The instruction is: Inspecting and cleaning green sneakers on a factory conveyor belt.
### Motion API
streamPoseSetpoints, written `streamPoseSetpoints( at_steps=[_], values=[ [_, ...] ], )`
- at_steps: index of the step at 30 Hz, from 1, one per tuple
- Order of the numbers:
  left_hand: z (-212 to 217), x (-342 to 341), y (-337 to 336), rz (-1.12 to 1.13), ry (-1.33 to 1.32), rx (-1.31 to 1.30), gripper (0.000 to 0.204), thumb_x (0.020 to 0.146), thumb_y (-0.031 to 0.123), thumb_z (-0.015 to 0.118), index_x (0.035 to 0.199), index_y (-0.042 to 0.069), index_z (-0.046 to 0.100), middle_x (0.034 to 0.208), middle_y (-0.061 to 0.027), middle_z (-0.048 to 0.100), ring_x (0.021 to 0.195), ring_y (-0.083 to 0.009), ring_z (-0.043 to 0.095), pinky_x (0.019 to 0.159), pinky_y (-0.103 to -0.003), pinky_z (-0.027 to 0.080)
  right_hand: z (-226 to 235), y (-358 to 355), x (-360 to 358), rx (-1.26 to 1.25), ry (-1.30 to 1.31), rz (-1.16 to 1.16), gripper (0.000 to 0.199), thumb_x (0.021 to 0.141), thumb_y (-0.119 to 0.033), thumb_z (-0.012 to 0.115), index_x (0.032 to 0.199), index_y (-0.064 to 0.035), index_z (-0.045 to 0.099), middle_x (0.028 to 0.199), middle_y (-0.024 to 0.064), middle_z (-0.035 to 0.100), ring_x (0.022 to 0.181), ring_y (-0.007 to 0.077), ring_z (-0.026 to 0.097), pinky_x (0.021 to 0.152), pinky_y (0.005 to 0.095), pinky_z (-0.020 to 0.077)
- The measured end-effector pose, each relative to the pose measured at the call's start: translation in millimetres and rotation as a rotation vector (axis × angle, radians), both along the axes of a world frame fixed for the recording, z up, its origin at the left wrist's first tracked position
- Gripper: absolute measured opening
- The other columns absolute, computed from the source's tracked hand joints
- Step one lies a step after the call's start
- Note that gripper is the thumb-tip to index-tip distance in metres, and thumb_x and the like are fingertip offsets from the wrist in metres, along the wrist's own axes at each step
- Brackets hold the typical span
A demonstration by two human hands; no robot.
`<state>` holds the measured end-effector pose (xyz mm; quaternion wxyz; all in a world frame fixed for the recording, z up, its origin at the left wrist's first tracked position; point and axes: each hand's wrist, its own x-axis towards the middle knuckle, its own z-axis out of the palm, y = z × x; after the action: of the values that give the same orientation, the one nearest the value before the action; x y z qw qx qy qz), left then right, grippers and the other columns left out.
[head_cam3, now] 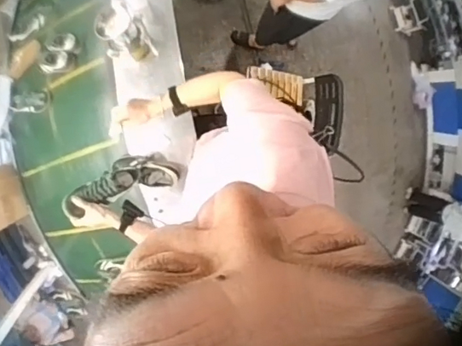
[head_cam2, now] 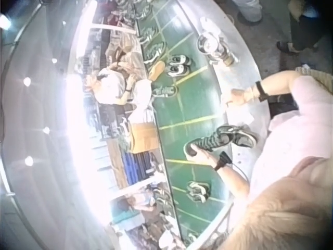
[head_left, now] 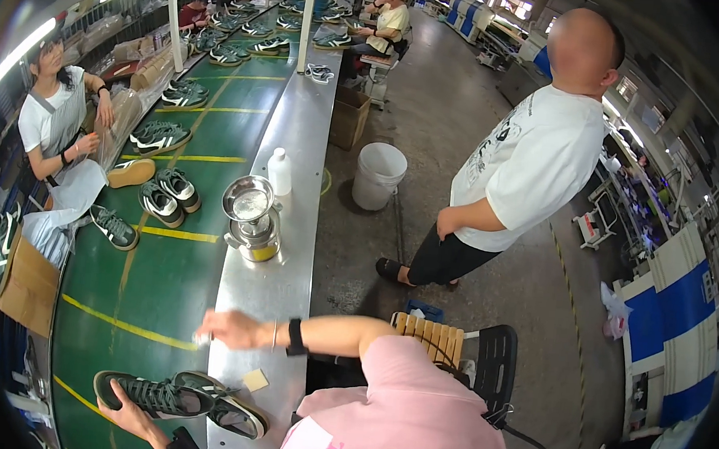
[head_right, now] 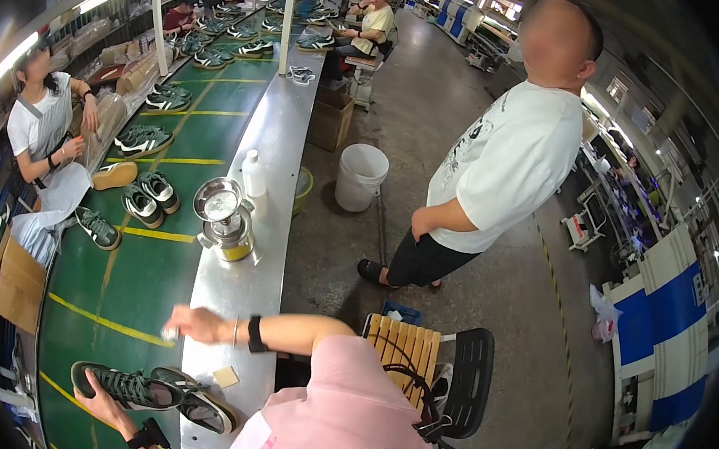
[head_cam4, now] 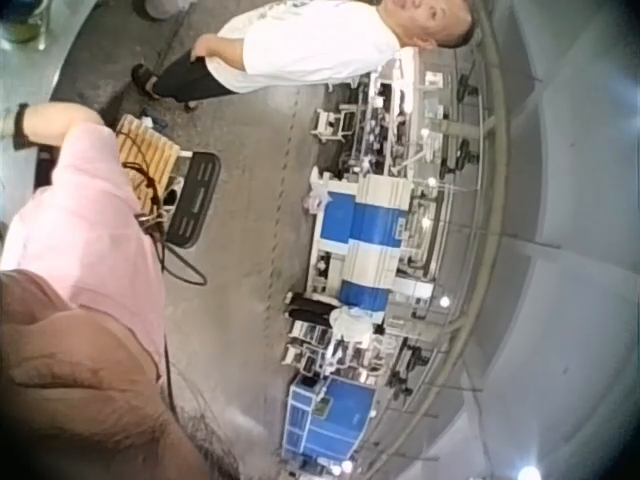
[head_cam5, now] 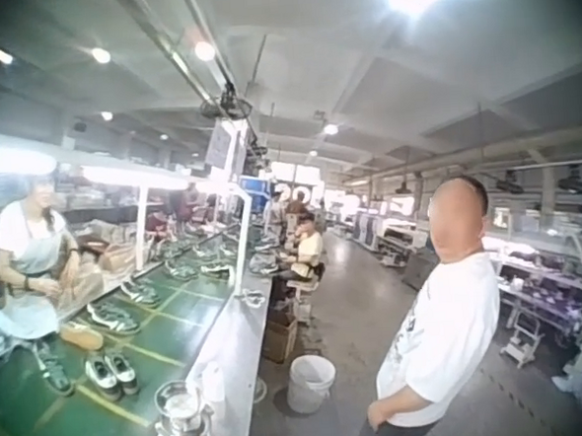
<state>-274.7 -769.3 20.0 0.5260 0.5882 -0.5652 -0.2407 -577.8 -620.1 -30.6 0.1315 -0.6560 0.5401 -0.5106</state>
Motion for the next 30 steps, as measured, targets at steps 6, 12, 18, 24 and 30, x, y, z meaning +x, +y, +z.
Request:
streamPoseSetpoints(
  at_steps=[6, 12, 18, 24, 30],
  values=[
    [-5, -10, -5, 0.020, -0.019, -0.047, 0.067, 0.089, 0.044, 0.074, 0.129, -0.005, 0.053, 0.119, -0.0157, 0.063, 0.100, -0.0237, 0.064, 0.089, -0.035, 0.054, -51, 12, 129, 0.126, -0.043, 0.170, 0.023, 0.079, -0.003, 0.062, 0.100, -0.0087, 0.070, 0.095, 0.0108, 0.063, 0.085, 0.0333, 0.065, 0.074, 0.0428, 0.0533],
    [-7, -11, -1, 0.026, 0.063, -0.018, 0.059, 0.091, 0.038, 0.073, 0.128, -0.005, 0.054, 0.118, -0.0150, 0.064, 0.100, -0.0235, 0.065, 0.090, -0.035, 0.053, -55, -14, 155, 0.047, 0.201, 0.052, 0.018, 0.076, -0.008, 0.064, 0.093, -0.0055, 0.067, 0.094, 0.0117, 0.061, 0.083, 0.0318, 0.063, 0.072, 0.0415, 0.0507],
    [13, -35, 25, 0.009, -0.045, -0.099, 0.057, 0.088, 0.034, 0.077, 0.128, -0.001, 0.055, 0.118, -0.0131, 0.065, 0.099, -0.0249, 0.066, 0.089, -0.037, 0.053, -30, -15, 157, 0.171, 0.747, 0.154, 0.014, 0.063, -0.016, 0.070, 0.069, -0.0032, 0.068, 0.073, 0.0146, 0.066, 0.074, 0.0319, 0.068, 0.067, 0.0408, 0.0537],
    [15, -45, 35, 0.124, -0.152, -0.103, 0.057, 0.085, 0.040, 0.078, 0.126, 0.005, 0.059, 0.116, -0.0100, 0.068, 0.098, -0.0263, 0.067, 0.088, -0.038, 0.053, -39, 5, 137, 0.129, 0.618, 0.148, 0.014, 0.069, -0.017, 0.067, 0.070, -0.0037, 0.068, 0.071, 0.0147, 0.064, 0.076, 0.0319, 0.067, 0.066, 0.0415, 0.0537],
    [16, -52, 38, 0.113, -0.146, -0.155, 0.059, 0.084, 0.036, 0.080, 0.126, 0.003, 0.058, 0.117, -0.0109, 0.067, 0.098, -0.0253, 0.067, 0.088, -0.037, 0.053, -52, -12, 147, 0.191, 0.756, 0.238, 0.012, 0.073, -0.014, 0.064, 0.077, -0.0045, 0.070, 0.072, 0.0149, 0.066, 0.073, 0.0309, 0.068, 0.066, 0.0406, 0.0542]
  ],
)
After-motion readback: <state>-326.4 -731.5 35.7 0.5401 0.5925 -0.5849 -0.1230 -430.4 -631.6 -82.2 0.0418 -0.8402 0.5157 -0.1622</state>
